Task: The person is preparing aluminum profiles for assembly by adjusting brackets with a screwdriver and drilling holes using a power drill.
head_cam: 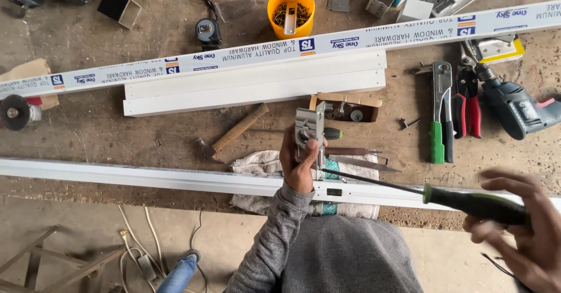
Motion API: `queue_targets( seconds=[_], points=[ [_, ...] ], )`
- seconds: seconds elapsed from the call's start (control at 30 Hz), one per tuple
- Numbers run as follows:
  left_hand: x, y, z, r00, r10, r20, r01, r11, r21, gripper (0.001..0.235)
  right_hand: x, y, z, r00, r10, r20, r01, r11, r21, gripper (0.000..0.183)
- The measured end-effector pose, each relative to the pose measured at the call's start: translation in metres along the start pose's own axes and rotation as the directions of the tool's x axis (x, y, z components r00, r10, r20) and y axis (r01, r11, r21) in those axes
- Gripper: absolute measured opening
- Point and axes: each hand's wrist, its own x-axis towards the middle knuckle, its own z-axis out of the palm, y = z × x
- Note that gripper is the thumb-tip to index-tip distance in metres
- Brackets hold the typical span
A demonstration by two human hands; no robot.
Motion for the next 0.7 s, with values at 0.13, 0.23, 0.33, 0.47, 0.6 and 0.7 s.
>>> queue_targets(
  seconds=[0.13, 0.23, 0.33, 0.47, 0.6, 0.7],
  points=[
    [0.002, 0.002, 0.005, 1.0, -0.009, 0.02, 0.01, 0.998, -0.057, 0.033, -0.008, 0.032, -0.007, 0.997, 0.012, -0.071, -0.002, 0.991, 0.132, 0.037],
    [0.001, -0.003, 0.008, 1.0, -0.003, 0.028, 0.009, 0.982, -0.19, 0.027, -0.006, 0.037, -0.012, 0.985, 0.128, -0.116, -0.135, 0.989, -0.055, 0.044],
    [-0.002, -0.006, 0.007, 1.0, -0.028, -0.001, 0.028, 0.993, -0.113, 0.025, -0.003, 0.043, -0.012, 0.986, -0.168, -0.019, 0.169, 0.976, 0.136, 0.038],
    [-0.005, -0.012, 0.007, 1.0, -0.024, -0.003, 0.023, 0.995, -0.094, 0.028, 0.0, 0.034, -0.015, 0.995, -0.039, -0.089, 0.036, 0.999, -0.037, 0.038],
    [-0.01, -0.021, 0.005, 0.995, -0.097, -0.028, 0.088, 0.969, -0.229, 0.038, -0.004, 0.032, -0.017, 0.983, 0.138, -0.124, -0.15, 0.985, -0.088, 0.036],
    [-0.01, -0.021, 0.008, 0.997, -0.059, -0.046, 0.049, 0.977, -0.205, 0.033, 0.006, -0.005, -0.011, 0.996, 0.078, -0.046, -0.078, 0.997, -0.005, 0.063]
  ],
)
